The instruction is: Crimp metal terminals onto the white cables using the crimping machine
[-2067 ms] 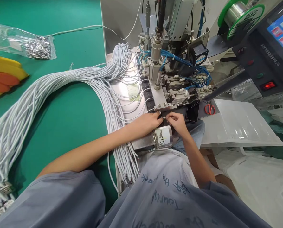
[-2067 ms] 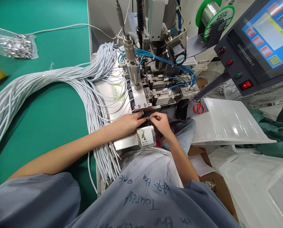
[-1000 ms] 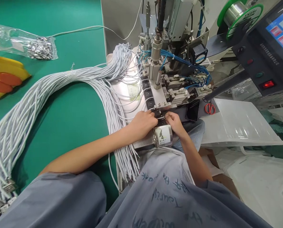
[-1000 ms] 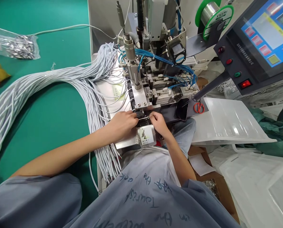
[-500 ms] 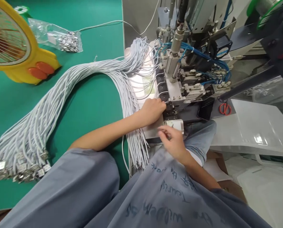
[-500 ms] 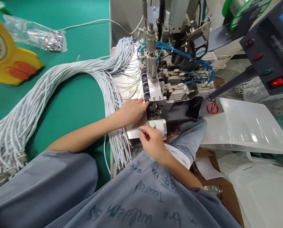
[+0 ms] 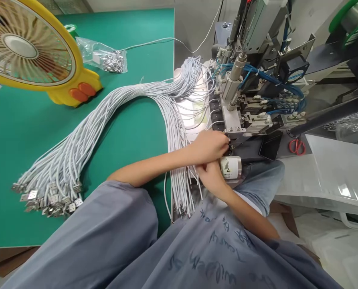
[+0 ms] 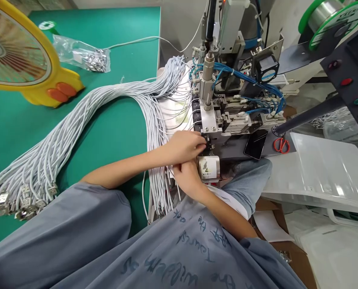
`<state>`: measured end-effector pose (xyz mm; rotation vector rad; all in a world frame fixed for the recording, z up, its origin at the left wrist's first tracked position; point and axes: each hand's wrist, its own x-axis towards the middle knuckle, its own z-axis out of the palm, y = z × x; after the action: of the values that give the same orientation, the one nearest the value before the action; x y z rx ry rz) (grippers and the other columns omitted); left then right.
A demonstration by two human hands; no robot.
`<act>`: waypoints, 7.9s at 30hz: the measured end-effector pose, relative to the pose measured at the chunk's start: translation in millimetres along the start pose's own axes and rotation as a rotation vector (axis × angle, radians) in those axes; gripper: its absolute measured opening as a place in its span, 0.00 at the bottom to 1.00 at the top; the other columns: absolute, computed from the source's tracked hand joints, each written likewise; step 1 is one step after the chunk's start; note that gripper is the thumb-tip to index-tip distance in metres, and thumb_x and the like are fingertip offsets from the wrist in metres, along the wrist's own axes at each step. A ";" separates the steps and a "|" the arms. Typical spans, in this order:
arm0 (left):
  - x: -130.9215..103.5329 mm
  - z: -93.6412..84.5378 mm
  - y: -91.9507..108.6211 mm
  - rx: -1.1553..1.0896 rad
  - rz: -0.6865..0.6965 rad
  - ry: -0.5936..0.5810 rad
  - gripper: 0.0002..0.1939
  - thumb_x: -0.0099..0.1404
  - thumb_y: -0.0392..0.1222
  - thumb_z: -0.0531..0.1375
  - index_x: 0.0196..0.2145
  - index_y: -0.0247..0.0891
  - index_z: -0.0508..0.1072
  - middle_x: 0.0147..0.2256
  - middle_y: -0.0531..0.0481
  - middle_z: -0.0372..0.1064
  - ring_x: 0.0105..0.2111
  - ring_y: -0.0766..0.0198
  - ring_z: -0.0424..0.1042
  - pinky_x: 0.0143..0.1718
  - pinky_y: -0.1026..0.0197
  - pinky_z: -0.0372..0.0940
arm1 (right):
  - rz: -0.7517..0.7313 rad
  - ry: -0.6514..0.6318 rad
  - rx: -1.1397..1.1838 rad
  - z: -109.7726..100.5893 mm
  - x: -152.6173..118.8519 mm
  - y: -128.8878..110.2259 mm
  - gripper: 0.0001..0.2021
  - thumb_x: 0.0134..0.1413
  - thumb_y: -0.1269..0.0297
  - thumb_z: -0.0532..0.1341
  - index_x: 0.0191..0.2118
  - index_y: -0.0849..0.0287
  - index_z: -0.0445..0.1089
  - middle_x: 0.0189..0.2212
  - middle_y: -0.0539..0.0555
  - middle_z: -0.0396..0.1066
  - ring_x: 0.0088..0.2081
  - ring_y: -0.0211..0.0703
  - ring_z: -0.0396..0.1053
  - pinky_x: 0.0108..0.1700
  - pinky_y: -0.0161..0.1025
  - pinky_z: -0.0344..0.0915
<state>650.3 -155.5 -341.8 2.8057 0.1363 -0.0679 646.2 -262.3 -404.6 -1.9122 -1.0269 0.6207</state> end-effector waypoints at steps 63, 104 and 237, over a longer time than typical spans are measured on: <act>7.8 29.3 -16.9 0.017 0.364 0.378 0.13 0.63 0.31 0.49 0.32 0.33 0.74 0.25 0.49 0.68 0.23 0.68 0.65 0.23 0.66 0.57 | -0.006 0.346 0.266 -101.0 24.1 28.5 0.09 0.44 0.63 0.61 0.19 0.61 0.69 0.15 0.44 0.48 0.20 0.31 0.47 0.24 0.35 0.51; 11.4 22.4 -11.0 0.336 0.363 -0.067 0.12 0.63 0.27 0.49 0.41 0.27 0.70 0.34 0.42 0.66 0.32 0.60 0.70 0.31 0.62 0.65 | 0.082 0.179 0.248 -97.7 41.6 74.9 0.05 0.42 0.66 0.58 0.23 0.61 0.68 0.24 0.51 0.70 0.28 0.38 0.66 0.33 0.35 0.63; 8.5 23.2 -5.6 0.139 0.117 -0.070 0.13 0.62 0.28 0.48 0.35 0.30 0.73 0.34 0.43 0.68 0.27 0.63 0.69 0.26 0.62 0.61 | 0.151 0.348 0.416 -87.1 30.3 69.0 0.10 0.44 0.60 0.59 0.30 0.60 0.73 0.29 0.54 0.75 0.33 0.43 0.70 0.38 0.40 0.67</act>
<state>657.4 -157.0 -366.0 2.9388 -0.0509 -0.1530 755.1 -296.5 -420.3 -1.6582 -0.4907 0.5136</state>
